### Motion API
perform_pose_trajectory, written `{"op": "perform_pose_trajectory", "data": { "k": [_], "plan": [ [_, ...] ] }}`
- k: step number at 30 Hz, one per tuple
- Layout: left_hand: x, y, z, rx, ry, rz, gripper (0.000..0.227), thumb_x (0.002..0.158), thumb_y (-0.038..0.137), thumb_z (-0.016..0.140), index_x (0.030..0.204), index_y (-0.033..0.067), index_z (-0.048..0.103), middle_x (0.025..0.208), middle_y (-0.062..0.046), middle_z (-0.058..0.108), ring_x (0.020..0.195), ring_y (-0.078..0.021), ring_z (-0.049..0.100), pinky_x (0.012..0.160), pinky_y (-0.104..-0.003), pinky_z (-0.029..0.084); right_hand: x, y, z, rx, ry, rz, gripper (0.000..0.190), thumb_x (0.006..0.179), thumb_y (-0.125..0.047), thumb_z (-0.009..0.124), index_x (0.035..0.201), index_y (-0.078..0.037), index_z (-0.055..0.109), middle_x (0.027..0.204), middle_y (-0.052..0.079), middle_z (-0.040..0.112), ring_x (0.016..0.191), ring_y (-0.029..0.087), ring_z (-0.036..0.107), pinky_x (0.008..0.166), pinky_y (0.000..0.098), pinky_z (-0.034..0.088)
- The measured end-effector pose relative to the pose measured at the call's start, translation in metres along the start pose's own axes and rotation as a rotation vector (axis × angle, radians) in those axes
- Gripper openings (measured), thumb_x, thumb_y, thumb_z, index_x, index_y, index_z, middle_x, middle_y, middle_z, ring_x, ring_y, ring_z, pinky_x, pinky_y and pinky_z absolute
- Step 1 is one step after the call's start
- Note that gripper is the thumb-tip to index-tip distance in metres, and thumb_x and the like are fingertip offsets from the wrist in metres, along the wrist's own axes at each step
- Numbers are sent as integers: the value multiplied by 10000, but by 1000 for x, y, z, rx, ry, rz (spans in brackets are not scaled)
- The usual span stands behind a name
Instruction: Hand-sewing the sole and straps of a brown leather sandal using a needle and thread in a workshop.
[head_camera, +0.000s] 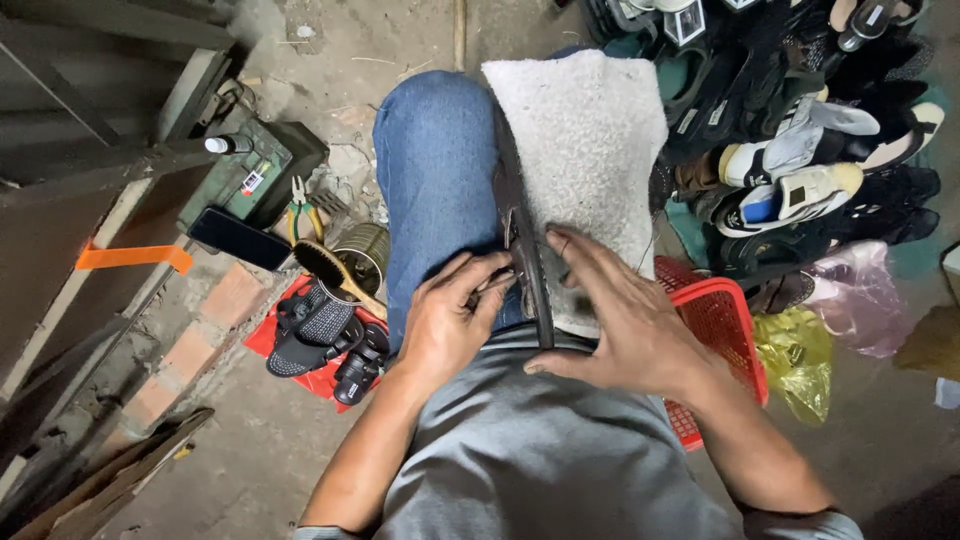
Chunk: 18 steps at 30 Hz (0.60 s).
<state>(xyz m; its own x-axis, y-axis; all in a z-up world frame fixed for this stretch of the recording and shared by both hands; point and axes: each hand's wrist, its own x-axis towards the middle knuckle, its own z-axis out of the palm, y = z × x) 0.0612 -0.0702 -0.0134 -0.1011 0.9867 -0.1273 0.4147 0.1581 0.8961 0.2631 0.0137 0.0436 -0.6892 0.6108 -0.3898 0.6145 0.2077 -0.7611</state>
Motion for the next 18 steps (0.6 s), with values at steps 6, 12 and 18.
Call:
{"op": "perform_pose_trajectory", "data": {
  "k": [6, 12, 18],
  "plan": [
    [-2, -4, 3, 24, -10, -32, 101, 931, 108, 694, 1023, 115, 735, 825, -119, 656, 774, -408, 695, 647, -494, 565, -13, 31, 14, -148, 76, -127, 860, 726, -386, 839, 1392, 59, 527, 1178, 239, 648, 1103, 440, 643, 909, 535, 538],
    [-1, 7, 5, -20, 6, 33, 87, 973, 108, 671, 1052, 111, 708, 841, -134, 644, 799, -427, 694, 649, -479, 573, -27, 126, 61, -259, 320, -181, 553, 873, -403, 501, 1286, -55, 620, 975, 100, 558, 904, 343, 621, 712, 453, 547],
    [4, 17, 13, -40, 10, 53, 115, 954, 110, 707, 1067, 126, 686, 862, -74, 643, 762, -343, 710, 649, -446, 592, -33, 128, 38, 161, 435, -134, 346, 869, -194, 480, 1123, -40, 657, 985, 113, 591, 860, 326, 594, 734, 413, 506]
  ]
}}
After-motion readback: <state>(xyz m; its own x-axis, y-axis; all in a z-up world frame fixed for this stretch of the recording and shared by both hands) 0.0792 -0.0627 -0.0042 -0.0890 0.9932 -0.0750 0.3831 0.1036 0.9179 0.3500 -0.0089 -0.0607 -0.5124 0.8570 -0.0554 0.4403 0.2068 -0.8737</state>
